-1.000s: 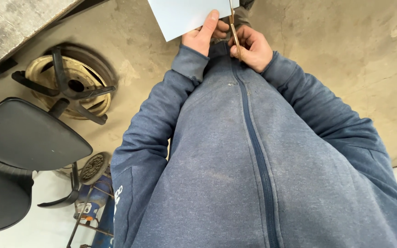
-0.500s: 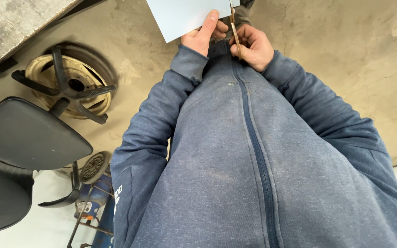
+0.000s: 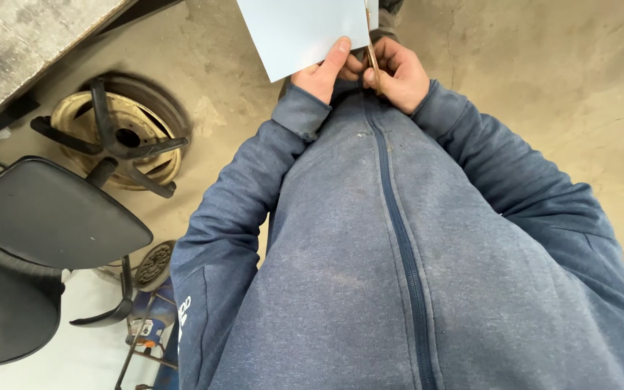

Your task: Cutting a white sheet of motor insulation material using scissors.

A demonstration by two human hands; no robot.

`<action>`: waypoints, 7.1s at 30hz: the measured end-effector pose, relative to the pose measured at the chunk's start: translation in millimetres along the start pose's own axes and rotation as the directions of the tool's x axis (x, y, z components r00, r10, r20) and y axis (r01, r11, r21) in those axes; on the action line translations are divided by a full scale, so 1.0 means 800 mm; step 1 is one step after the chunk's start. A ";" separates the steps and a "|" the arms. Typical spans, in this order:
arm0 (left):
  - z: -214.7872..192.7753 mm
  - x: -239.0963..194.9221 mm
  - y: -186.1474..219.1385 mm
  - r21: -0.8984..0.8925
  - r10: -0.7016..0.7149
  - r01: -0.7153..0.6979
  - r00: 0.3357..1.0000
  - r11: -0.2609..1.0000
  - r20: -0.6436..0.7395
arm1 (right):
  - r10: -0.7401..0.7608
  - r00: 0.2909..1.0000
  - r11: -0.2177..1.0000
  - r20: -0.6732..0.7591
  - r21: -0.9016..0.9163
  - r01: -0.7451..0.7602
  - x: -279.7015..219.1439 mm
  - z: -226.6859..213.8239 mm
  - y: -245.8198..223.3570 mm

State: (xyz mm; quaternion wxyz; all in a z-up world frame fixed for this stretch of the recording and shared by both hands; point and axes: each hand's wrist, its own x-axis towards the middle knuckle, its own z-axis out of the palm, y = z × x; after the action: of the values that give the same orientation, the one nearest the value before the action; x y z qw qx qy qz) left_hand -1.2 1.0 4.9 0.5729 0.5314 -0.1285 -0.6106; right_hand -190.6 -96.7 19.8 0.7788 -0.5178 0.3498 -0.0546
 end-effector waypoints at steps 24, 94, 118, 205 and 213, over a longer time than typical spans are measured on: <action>-0.003 -0.006 -0.012 0.016 -0.093 0.092 0.991 0.996 0.093 | 0.026 0.998 0.994 -0.065 0.109 -0.019 0.004 -0.001 -0.015; 0.007 -0.043 0.025 0.228 -0.094 0.050 0.978 0.972 0.185 | -0.078 0.986 0.981 -0.146 0.166 0.102 0.008 0.000 -0.027; 0.016 -0.053 0.044 0.316 -0.141 0.065 0.964 0.946 0.224 | -0.072 0.975 0.972 -0.210 0.205 0.116 0.011 -0.003 -0.018; 0.035 -0.055 0.070 0.448 -0.106 -0.045 0.946 0.893 0.306 | -0.328 0.903 0.944 -0.276 -0.069 0.322 0.049 -0.052 -0.126; 0.035 -0.053 0.075 0.469 -0.101 -0.057 0.947 0.881 0.304 | -0.324 0.903 0.946 -0.282 -0.077 0.316 0.056 -0.051 -0.135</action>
State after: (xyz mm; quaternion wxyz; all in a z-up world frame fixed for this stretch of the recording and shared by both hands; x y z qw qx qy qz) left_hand 1.0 5.4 83.1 0.3907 0.5502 -0.3582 -0.6453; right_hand -151.4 -197.4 80.4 0.6915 -0.5661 0.3714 -0.2517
